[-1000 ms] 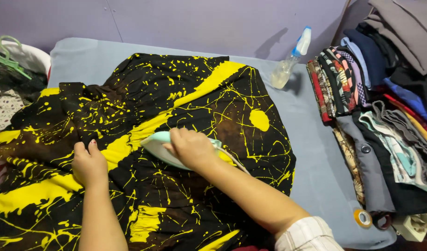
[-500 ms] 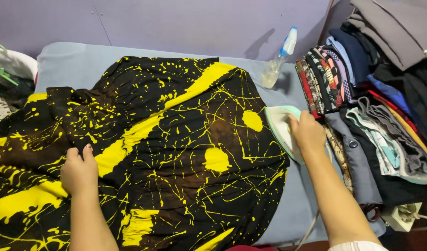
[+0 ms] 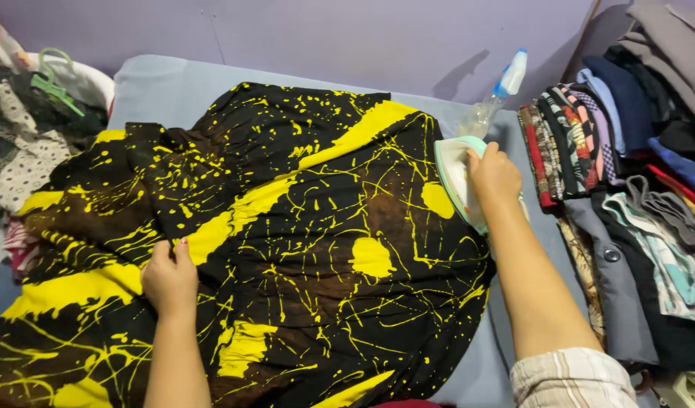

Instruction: Ironing a black and yellow patterned garment on an ironing board.

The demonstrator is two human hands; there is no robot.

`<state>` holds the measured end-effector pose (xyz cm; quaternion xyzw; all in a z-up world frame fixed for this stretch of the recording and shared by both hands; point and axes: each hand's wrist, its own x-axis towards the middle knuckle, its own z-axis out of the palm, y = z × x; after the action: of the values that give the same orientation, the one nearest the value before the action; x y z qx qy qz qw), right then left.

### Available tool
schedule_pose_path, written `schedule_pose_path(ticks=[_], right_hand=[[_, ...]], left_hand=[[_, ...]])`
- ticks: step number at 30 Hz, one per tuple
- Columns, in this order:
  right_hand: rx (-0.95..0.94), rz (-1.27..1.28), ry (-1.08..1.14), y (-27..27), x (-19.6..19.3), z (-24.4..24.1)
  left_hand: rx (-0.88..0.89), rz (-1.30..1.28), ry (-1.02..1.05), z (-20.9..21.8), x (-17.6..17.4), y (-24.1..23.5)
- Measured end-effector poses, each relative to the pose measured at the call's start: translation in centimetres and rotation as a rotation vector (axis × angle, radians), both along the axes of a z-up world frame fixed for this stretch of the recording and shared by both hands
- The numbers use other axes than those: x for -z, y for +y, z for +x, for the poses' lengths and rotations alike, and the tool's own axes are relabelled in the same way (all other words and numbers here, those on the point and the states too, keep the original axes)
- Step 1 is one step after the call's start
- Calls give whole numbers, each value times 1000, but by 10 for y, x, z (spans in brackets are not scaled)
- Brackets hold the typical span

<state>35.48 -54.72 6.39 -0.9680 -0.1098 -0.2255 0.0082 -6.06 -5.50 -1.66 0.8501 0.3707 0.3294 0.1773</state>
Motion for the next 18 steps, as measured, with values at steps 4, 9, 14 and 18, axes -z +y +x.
schedule_pose_path(ticks=[4, 9, 14, 18], right_hand=[[-182, 14, 41, -1, -37, -65], [-624, 53, 101, 13, -63, -128], [-831, 95, 86, 110, -63, -177], [-867, 173, 0, 215, -51, -211]], left_hand=[[-43, -59, -28, 4, -5, -2], [-61, -198, -80, 8, -13, -6], [-60, -268, -154, 9, -14, -4], [-22, -315, -284, 8, -11, -4]])
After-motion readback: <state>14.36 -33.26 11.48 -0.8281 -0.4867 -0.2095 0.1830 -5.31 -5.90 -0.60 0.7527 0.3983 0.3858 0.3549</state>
